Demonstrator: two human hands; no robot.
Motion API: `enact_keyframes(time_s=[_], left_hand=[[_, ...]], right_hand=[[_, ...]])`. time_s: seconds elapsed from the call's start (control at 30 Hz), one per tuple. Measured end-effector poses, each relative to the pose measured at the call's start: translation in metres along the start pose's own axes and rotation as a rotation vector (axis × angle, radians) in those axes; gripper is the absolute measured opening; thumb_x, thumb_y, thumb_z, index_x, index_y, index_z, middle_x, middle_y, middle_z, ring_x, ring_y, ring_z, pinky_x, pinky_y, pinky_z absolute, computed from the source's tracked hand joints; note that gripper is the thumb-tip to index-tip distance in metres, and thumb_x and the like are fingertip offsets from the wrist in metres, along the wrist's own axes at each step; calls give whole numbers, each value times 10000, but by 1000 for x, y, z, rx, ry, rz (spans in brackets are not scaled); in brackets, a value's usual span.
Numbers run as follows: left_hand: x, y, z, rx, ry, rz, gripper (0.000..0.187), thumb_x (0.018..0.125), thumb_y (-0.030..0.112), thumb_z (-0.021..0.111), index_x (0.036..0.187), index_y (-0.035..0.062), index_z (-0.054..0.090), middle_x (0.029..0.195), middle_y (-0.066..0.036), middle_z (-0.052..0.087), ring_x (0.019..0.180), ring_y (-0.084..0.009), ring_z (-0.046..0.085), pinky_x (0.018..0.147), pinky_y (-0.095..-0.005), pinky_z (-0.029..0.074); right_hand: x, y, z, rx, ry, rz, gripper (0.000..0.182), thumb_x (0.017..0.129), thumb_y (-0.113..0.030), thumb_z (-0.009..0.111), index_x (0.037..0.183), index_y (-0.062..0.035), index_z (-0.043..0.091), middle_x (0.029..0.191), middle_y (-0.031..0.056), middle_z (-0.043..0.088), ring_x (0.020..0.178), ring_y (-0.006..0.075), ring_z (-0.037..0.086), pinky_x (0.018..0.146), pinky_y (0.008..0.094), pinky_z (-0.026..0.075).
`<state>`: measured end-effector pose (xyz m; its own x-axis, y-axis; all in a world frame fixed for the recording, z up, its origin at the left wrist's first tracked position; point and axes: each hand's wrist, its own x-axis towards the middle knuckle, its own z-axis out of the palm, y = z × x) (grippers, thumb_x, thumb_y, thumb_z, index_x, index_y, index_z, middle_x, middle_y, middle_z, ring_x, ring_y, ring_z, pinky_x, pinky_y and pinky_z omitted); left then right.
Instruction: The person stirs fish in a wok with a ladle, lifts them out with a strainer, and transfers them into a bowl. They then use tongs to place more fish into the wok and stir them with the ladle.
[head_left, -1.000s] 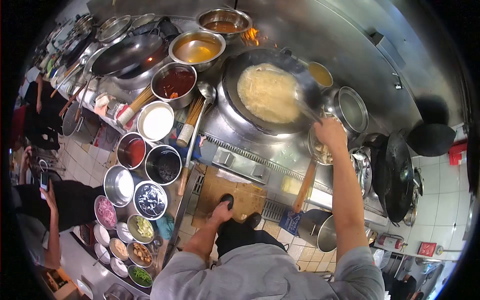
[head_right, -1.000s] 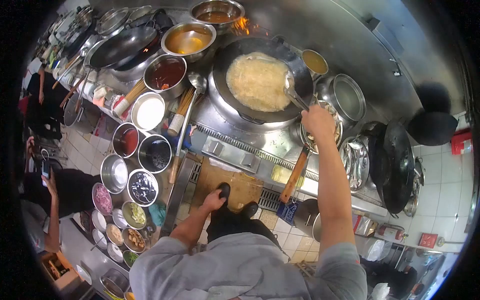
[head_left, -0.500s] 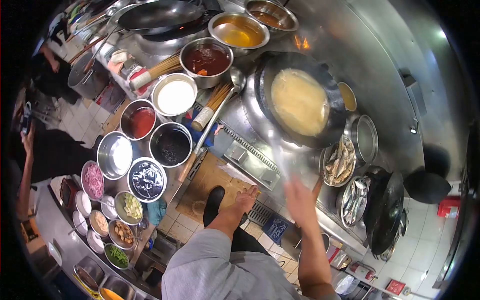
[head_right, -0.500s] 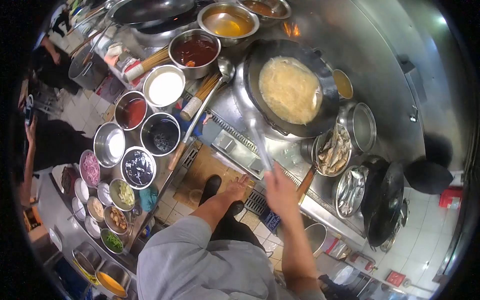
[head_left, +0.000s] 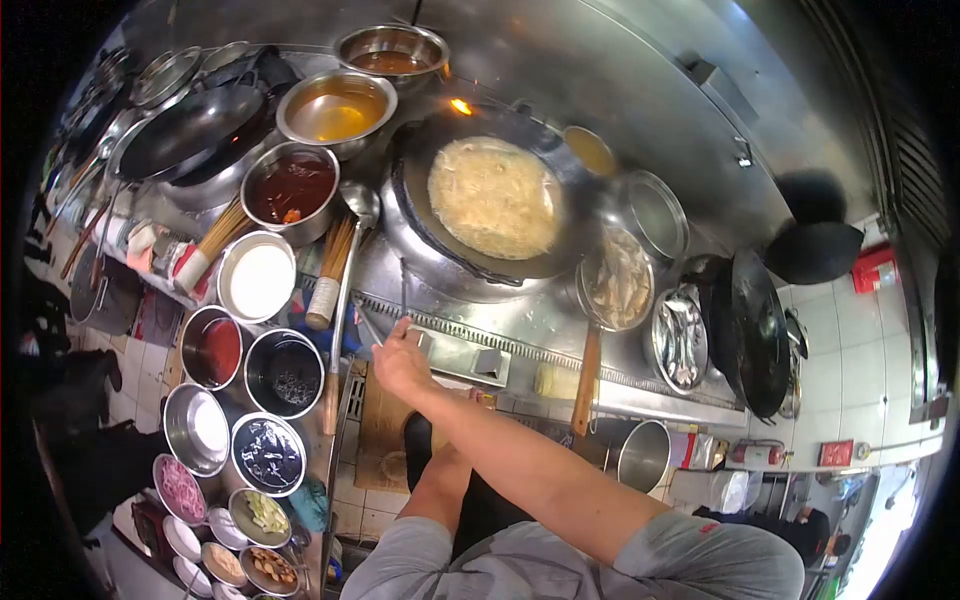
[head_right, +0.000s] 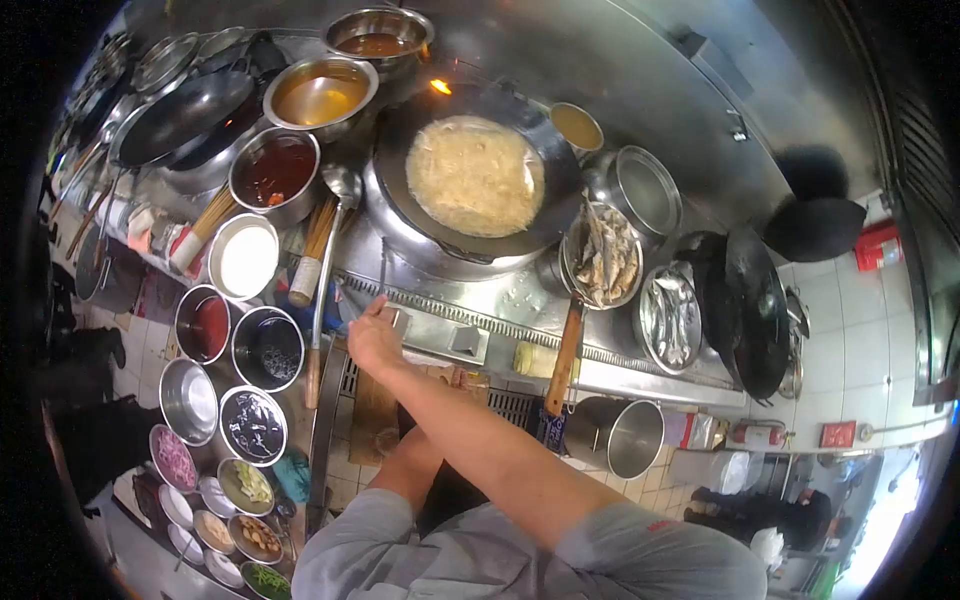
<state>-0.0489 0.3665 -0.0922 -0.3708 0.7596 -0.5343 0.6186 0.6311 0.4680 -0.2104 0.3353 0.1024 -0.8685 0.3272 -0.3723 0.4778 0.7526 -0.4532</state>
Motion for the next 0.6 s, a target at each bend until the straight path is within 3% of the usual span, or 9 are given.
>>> enact_keyframes(time_s=[0.03, 0.17, 0.2, 0.3, 0.43, 0.5, 0.57, 0.6], left_hand=[[-2, 0, 0, 7, -5, 6, 711, 875, 280, 556, 1513, 81, 313, 1585, -99, 303, 1395, -343, 381, 1092, -507, 358], [-5, -4, 2, 49, -30, 30, 717, 867, 290, 567, 1505, 74, 325, 1577, -114, 315, 1402, -350, 368, 1103, -498, 352], [-4, -3, 4, 55, -35, 39, 718, 865, 293, 570, 1503, 73, 328, 1575, -118, 318, 1404, -352, 365, 1106, -496, 350], [3, 3, 3, 86, -50, 63, 722, 858, 301, 579, 1498, 67, 337, 1568, -129, 327, 1410, -357, 356, 1114, -489, 345], [18, 14, 1, 121, -74, 108, 728, 850, 311, 591, 1490, 60, 349, 1560, -145, 339, 1417, -364, 344, 1125, -479, 338], [26, 20, 3, 138, -86, 129, 732, 846, 316, 597, 1486, 57, 355, 1556, -152, 345, 1421, -367, 338, 1131, -475, 335], [36, 27, 3, 166, -97, 152, 735, 842, 321, 603, 1482, 53, 361, 1552, -160, 351, 1424, -371, 331, 1136, -470, 331], [41, 30, 3, 175, -101, 159, 737, 840, 324, 606, 1480, 51, 364, 1549, -164, 354, 1426, -372, 328, 1139, -468, 330]], right_hand=[[-2, -5, -3, 125, 38, 59, 842, 967, -303, 531, 1424, 242, 82, 1274, 490, 378, 1099, 546, 537, 975, 492, 468], [-11, -3, -5, 145, 34, 82, 878, 953, -343, 562, 1457, 194, 84, 1299, 480, 364, 1092, 565, 539, 972, 493, 478], [-23, -12, -27, 168, -9, 125, 862, 949, -363, 569, 1495, 120, 108, 1308, 470, 377, 1083, 567, 545, 984, 492, 472], [-38, 0, -31, 101, 44, 44, 839, 949, -364, 572, 1513, 68, 127, 1268, 435, 432, 1065, 549, 565, 982, 494, 475], [-95, 14, -84, 166, 144, -82, 636, 967, -334, 555, 1449, 24, 345, 1303, 310, 493, 1054, 456, 606, 901, 478, 509], [-138, 37, -119, 234, 207, -178, 479, 961, -301, 583, 1324, 4, 518, 1211, 220, 582, 1017, 392, 629, 851, 469, 519], [-180, 80, -131, 225, 377, -228, 365, 940, -262, 631, 1186, 8, 619, 1006, 175, 653, 902, 340, 659, 778, 419, 539], [-203, 93, -147, 295, 376, -149, 337, 934, -251, 646, 1145, 12, 635, 958, 161, 668, 861, 302, 669, 755, 385, 541]])
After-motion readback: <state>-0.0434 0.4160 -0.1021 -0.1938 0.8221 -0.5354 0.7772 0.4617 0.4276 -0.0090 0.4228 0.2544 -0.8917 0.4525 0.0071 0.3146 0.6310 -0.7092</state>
